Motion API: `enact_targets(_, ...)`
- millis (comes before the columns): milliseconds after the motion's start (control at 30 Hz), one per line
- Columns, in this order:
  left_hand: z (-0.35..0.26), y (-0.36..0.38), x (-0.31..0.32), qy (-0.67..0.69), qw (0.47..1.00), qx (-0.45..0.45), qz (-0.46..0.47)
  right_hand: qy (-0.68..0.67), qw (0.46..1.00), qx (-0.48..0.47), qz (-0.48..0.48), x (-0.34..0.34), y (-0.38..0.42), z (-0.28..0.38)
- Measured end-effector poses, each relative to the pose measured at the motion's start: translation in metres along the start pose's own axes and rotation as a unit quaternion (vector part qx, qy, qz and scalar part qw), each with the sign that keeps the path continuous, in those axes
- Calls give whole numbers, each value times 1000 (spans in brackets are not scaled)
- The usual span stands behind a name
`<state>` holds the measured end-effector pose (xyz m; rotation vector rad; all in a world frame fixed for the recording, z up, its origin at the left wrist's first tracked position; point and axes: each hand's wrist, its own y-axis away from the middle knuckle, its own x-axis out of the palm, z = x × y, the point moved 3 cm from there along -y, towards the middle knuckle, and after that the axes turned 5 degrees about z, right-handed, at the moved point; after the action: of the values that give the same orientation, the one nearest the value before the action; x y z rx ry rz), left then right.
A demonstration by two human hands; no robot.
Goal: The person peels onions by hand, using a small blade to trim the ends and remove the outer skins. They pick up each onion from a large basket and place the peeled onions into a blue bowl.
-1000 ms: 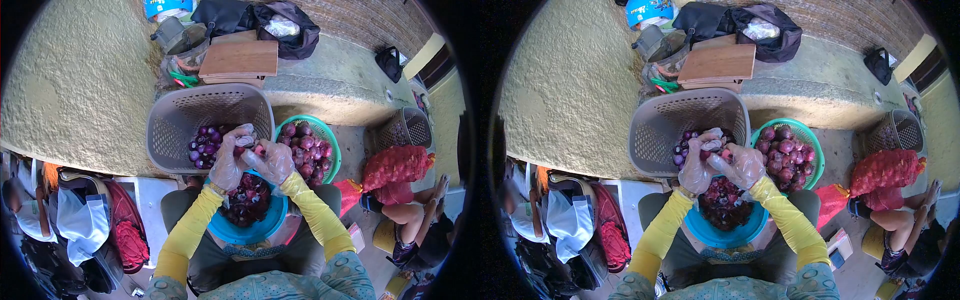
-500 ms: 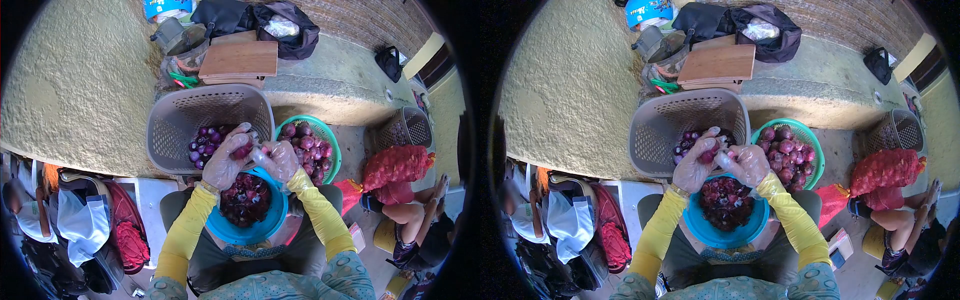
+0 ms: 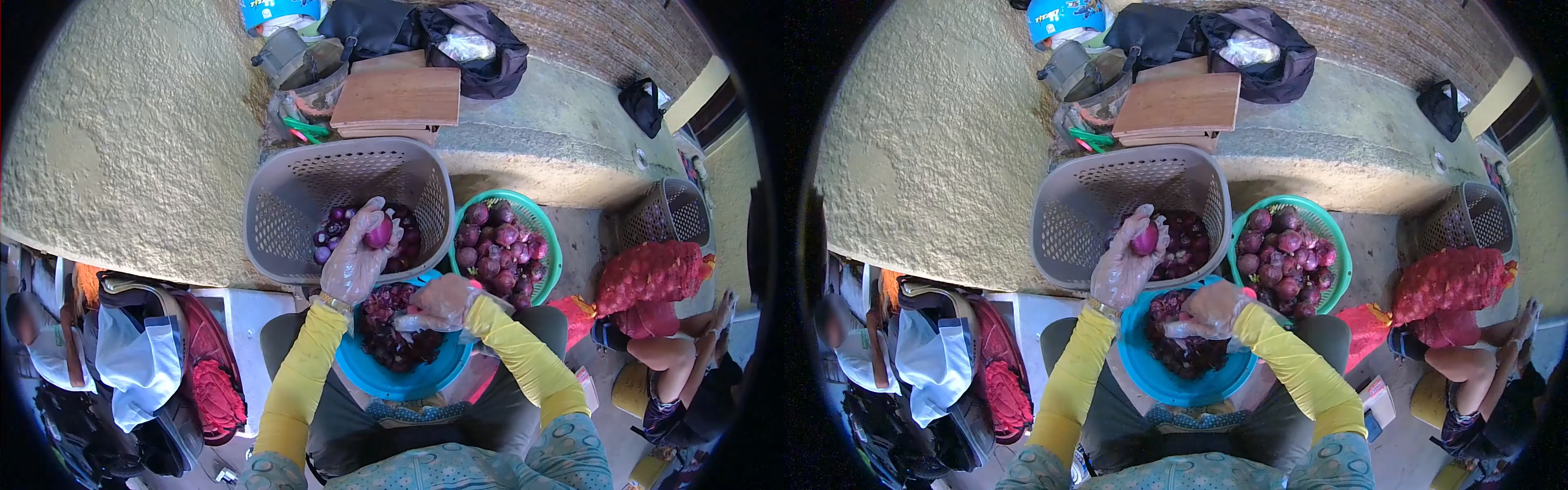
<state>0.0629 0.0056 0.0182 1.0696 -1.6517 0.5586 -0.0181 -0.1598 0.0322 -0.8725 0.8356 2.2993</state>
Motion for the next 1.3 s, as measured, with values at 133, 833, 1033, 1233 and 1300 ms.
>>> enact_targets(133, -3, 4, 6, -5, 1000, 12, 11, 68, 989, 104, 76, 33, -17, -15)
enact_targets(833, -4, -3, -14, 33, 998, -58, 13, -151, 988, 10, 14, -24, 10, -17)
enact_targets(1033, -2, -3, -14, 39, 996, -80, 29, -165, 986, 22, -16, -29, 12, -21)
enact_targets(1233, -3, -1, 9, 34, 997, -66, 14, -243, 961, -18, -126, -34, 12, -21)
enact_targets(1300, 0, -1, 14, 2, 998, -57, 12, -262, 955, -19, -141, -34, 11, -18)
